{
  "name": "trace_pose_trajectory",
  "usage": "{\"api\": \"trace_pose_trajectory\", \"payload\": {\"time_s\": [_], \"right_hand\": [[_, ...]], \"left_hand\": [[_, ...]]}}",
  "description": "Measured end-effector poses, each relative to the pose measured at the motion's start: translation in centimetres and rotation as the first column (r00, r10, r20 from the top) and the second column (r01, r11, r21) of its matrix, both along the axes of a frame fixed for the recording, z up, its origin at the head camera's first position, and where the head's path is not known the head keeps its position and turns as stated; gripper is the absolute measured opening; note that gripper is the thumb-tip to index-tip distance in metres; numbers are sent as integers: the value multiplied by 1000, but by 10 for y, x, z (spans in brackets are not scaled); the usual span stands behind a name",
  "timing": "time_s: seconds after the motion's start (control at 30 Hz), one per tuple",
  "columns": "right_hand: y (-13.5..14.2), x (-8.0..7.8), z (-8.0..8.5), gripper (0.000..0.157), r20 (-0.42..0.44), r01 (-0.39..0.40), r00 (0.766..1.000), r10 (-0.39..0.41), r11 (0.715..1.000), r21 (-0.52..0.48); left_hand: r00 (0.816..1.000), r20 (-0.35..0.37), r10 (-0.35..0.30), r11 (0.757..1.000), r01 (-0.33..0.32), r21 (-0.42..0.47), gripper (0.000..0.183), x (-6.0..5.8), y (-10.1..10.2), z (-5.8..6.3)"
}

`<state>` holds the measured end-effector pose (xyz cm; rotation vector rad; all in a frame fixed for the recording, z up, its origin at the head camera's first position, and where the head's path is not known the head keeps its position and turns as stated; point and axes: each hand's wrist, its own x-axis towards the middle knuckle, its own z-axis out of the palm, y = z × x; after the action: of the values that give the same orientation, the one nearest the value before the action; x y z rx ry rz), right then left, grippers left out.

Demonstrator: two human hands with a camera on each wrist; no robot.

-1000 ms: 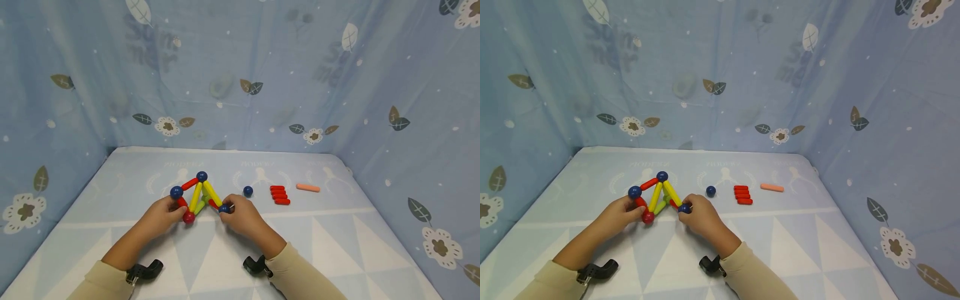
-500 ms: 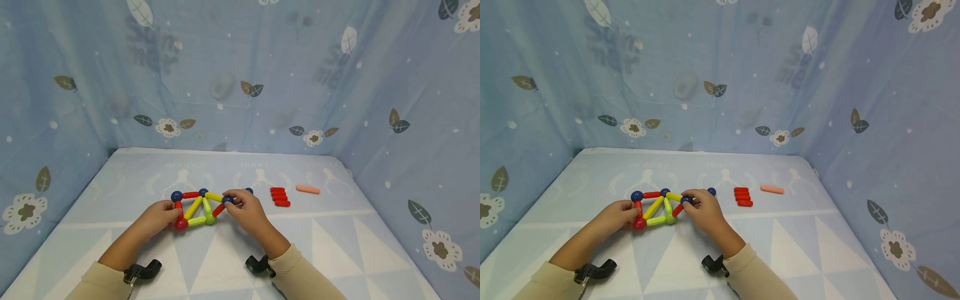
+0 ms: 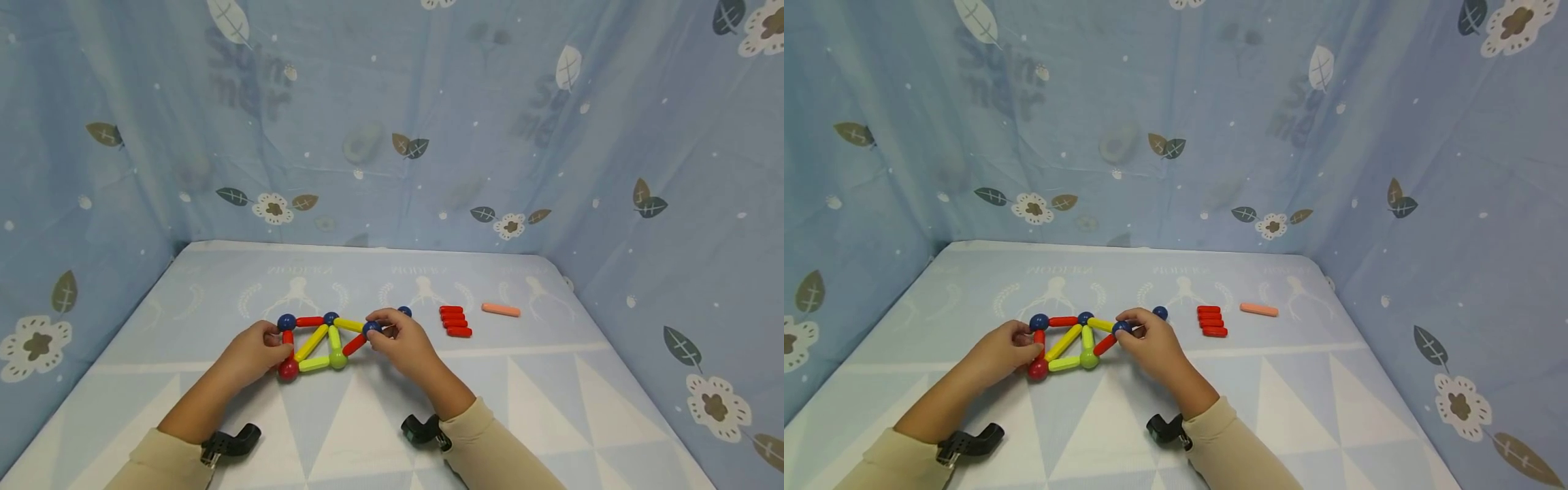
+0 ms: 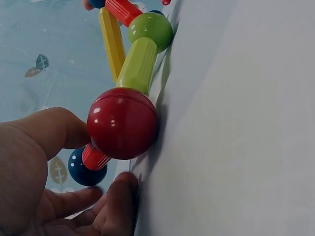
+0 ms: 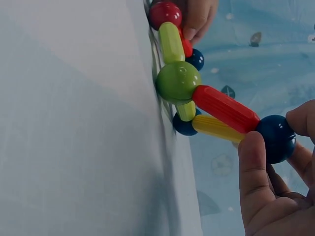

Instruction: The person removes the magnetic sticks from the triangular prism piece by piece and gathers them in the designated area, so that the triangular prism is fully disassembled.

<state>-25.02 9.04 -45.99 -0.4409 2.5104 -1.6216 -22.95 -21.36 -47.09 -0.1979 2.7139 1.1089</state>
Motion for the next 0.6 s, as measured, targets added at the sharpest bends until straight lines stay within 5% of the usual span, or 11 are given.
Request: {"api": "trace_pose_trajectory", "payload": {"time_s": [0.1,0.23,0.4,0.6], "right_hand": [[1,-1,-1,33,15,-3,1000,3,1000,-1],[2,-2,-2,33,28,-6,1000,6,1000,-3],[3,-2,0,34,33,-3,999,4,1000,-3],[5,-5,-2,29,22,-3,1000,1,997,82]], "left_hand": [[999,-50,-11,1000,10,-20,81,0,0,0],[989,-106,-103,994,98,-54,95,1,-1,-1],[974,-71,-213,972,204,-117,121,1,-3,-2],[965,-61,-257,954,243,-178,132,2,-3,-6]]}}
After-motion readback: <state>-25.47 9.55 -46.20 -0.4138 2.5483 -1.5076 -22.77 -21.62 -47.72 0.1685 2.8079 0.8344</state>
